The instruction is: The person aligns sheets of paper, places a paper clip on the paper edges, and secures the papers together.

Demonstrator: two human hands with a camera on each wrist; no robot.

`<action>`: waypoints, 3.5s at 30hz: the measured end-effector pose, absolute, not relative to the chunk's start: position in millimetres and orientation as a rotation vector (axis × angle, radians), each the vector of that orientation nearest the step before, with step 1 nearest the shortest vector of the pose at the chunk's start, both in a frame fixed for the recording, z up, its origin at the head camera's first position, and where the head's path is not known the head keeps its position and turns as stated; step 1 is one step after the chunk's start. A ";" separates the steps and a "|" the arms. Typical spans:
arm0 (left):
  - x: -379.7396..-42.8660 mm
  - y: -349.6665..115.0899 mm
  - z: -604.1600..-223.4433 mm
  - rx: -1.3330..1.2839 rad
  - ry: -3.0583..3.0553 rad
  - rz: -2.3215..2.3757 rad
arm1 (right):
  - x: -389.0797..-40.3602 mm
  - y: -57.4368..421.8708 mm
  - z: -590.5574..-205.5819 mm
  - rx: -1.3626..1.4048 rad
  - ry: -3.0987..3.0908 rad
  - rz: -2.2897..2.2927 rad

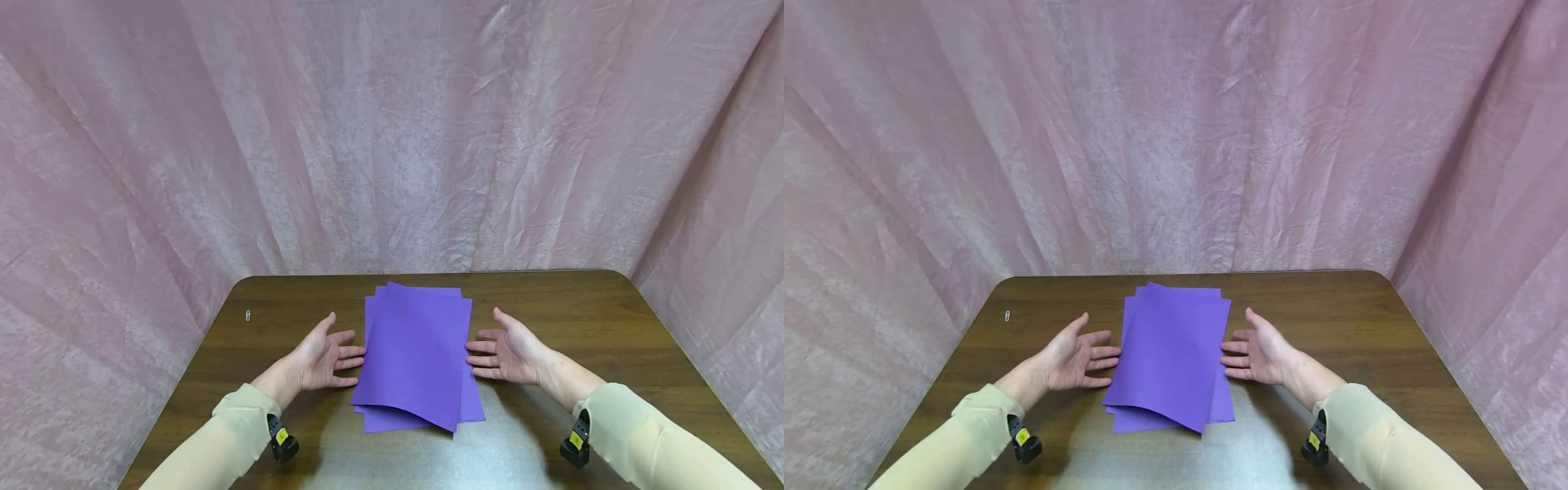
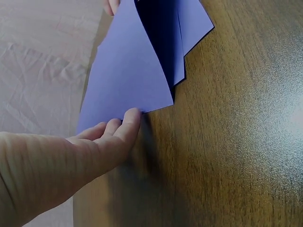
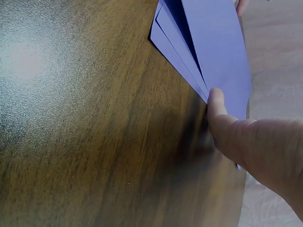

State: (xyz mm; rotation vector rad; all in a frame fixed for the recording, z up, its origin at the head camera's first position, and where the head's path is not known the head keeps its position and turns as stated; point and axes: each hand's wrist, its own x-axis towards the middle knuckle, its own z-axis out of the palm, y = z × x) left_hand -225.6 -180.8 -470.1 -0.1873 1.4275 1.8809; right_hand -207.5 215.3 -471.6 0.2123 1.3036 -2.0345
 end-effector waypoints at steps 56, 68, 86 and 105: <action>-224.8 -177.6 -471.8 -0.165 1.412 1.877 | -210.1 188.0 -500.9 0.244 1.574 -2.015; -225.3 -180.0 -472.6 -0.185 1.432 1.896 | -206.4 189.7 -502.6 0.336 1.722 -2.007; -230.0 -161.1 -484.2 -0.144 1.456 1.924 | -206.0 204.6 -490.9 0.265 1.579 -2.107; -227.1 -149.0 -479.8 -0.078 1.412 1.991 | -204.5 200.7 -481.5 0.130 1.525 -2.117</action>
